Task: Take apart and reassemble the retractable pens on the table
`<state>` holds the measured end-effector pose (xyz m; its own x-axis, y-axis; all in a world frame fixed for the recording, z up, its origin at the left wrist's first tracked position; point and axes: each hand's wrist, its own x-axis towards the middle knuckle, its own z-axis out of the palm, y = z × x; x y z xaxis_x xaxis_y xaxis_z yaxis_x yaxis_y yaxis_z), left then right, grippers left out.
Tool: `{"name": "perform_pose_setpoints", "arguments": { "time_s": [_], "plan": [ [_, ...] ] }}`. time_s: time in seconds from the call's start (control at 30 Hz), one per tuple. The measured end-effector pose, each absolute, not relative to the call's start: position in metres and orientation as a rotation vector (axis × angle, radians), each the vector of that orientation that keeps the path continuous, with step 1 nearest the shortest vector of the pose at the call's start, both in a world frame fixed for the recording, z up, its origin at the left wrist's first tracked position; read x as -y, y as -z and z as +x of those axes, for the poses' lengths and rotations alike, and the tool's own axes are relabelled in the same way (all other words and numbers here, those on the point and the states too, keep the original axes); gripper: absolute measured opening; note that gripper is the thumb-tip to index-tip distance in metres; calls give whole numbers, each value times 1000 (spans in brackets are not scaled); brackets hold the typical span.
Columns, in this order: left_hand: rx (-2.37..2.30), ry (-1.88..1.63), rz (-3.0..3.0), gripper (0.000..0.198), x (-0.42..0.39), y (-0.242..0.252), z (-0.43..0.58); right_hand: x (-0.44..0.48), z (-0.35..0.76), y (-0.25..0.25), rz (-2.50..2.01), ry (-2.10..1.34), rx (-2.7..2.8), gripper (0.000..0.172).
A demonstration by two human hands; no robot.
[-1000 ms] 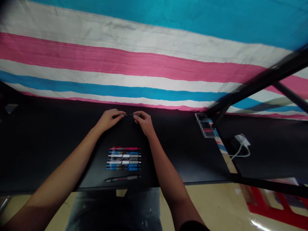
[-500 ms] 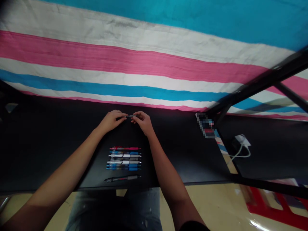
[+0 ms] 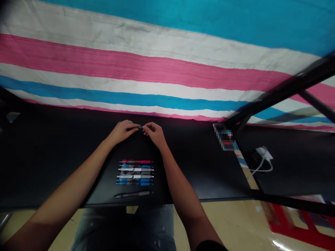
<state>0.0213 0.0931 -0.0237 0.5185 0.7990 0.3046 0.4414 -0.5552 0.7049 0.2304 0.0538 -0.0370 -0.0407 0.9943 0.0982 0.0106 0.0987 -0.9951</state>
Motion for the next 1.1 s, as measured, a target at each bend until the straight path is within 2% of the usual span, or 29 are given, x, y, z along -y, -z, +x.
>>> {"name": "perform_pose_setpoints", "arguments": {
  "time_s": [0.13, 0.33, 0.53, 0.63, 1.1],
  "plan": [
    [-1028, -852, 2214, 21, -94, 24, 20, -55, 228, 40, -1091, -1151, 1234, 44],
    [-1050, -858, 2219, 19, -94, 25, 21, -53, 233, 41, -1232, -986, 1345, 26],
    [-1063, -842, 2246, 17, -94, 22, 21, -53, 234, 42, -1260, -890, 1404, 27],
    [-1069, -813, 2312, 18, -94, 19, 21, -55, 235, 43, -1229, -887, 1403, 33],
    [-1073, -795, 2378, 19, -93, 22, 21, -57, 240, 46, -1238, -900, 1450, 29]
  ]
}}
